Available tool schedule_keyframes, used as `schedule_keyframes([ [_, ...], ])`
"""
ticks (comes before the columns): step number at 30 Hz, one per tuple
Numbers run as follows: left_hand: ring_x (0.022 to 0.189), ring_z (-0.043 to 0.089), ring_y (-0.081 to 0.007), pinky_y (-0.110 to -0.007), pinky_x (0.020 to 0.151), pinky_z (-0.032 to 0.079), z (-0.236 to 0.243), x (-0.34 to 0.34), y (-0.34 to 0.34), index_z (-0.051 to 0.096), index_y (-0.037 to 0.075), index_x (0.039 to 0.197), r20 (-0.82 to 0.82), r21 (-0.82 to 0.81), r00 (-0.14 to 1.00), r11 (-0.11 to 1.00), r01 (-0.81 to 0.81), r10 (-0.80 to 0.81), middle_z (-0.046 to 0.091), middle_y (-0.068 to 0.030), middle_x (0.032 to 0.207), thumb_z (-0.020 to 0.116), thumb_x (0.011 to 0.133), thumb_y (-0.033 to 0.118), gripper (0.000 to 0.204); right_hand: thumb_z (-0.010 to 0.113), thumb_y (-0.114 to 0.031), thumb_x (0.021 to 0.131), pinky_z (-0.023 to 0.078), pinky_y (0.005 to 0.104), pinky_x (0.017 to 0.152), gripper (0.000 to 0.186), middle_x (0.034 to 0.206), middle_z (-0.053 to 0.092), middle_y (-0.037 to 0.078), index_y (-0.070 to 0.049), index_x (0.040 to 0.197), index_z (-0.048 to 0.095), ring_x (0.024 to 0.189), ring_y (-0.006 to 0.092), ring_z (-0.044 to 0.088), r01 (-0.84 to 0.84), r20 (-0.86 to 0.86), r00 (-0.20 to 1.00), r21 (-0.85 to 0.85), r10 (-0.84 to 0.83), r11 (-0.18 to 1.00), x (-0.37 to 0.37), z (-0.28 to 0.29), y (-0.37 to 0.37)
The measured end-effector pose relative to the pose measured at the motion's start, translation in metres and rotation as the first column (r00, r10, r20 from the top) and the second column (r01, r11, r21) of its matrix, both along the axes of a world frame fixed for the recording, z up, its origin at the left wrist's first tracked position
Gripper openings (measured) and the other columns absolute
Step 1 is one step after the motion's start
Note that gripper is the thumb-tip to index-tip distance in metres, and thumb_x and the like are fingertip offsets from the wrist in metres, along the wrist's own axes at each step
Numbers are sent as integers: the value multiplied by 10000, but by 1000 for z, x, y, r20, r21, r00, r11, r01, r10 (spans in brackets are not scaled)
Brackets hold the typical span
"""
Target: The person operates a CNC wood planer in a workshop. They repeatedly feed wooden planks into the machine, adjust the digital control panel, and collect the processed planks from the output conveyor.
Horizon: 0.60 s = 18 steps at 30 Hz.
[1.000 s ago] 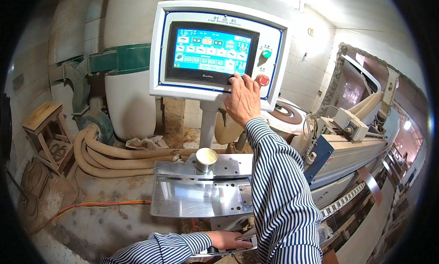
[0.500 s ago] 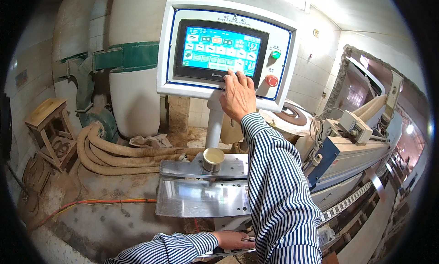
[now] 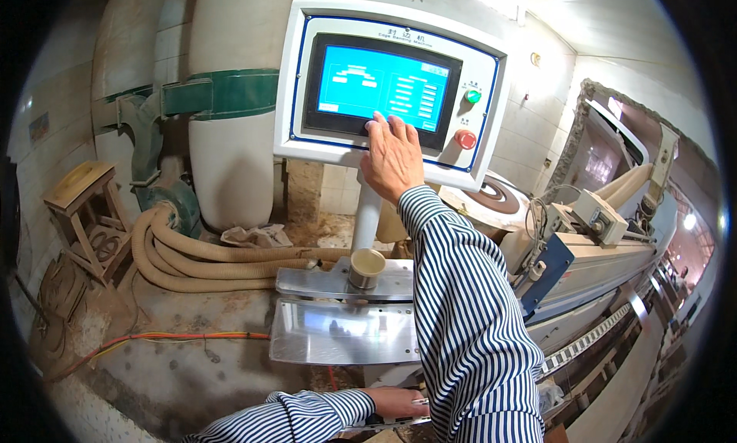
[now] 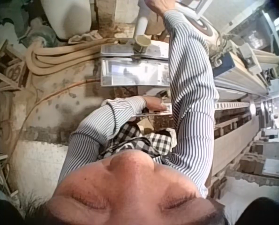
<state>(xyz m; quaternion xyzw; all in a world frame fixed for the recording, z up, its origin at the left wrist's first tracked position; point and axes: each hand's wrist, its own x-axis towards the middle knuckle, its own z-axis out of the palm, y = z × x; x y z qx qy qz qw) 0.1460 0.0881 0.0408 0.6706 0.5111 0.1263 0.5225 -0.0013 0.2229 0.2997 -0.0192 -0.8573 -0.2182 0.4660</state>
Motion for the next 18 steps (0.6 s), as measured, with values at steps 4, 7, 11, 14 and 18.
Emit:
schedule_keyframes([
  [4,1089,484,-327,-373,912,357,-11,0,4,452,-129,1151,74,35,997,999,-8,5,492,-264,1165,308,728,769,1003,535,-148,696,271,415,961,417,1260,431,155,-10,1081,453,1152,322,382,8,7,1000,0,-8,1000,-6,1,-5],
  [7,1071,496,-318,-368,890,376,-23,1,11,457,-120,1150,76,53,996,998,39,-43,500,-258,1154,321,729,763,987,535,-150,700,272,417,961,417,1273,419,159,-5,1081,449,1164,330,372,33,15,999,0,-33,999,-10,5,-10],
  [11,1049,509,-313,-363,864,393,-13,-1,6,456,-114,1154,77,8,997,1000,-4,3,508,-251,1144,328,732,756,975,538,-152,701,270,423,966,429,1290,402,159,-4,1093,446,1185,331,354,60,30,998,-19,-60,998,-14,7,-12],
  [14,1037,515,-309,-363,854,396,-6,-3,2,457,-110,1156,84,-22,996,1000,-15,16,507,-246,1147,332,737,748,963,545,-156,700,258,430,981,456,1305,384,155,-8,1118,441,1203,327,338,67,17,998,-20,-67,998,-23,9,-12],
  [18,1035,515,-311,-362,858,394,-2,-1,1,436,-104,1181,94,-58,995,998,-21,27,501,-243,1159,329,746,737,953,586,-184,720,244,431,998,489,1321,363,142,-17,1150,423,1210,330,319,91,14,996,-35,-90,995,-24,15,-12],
])
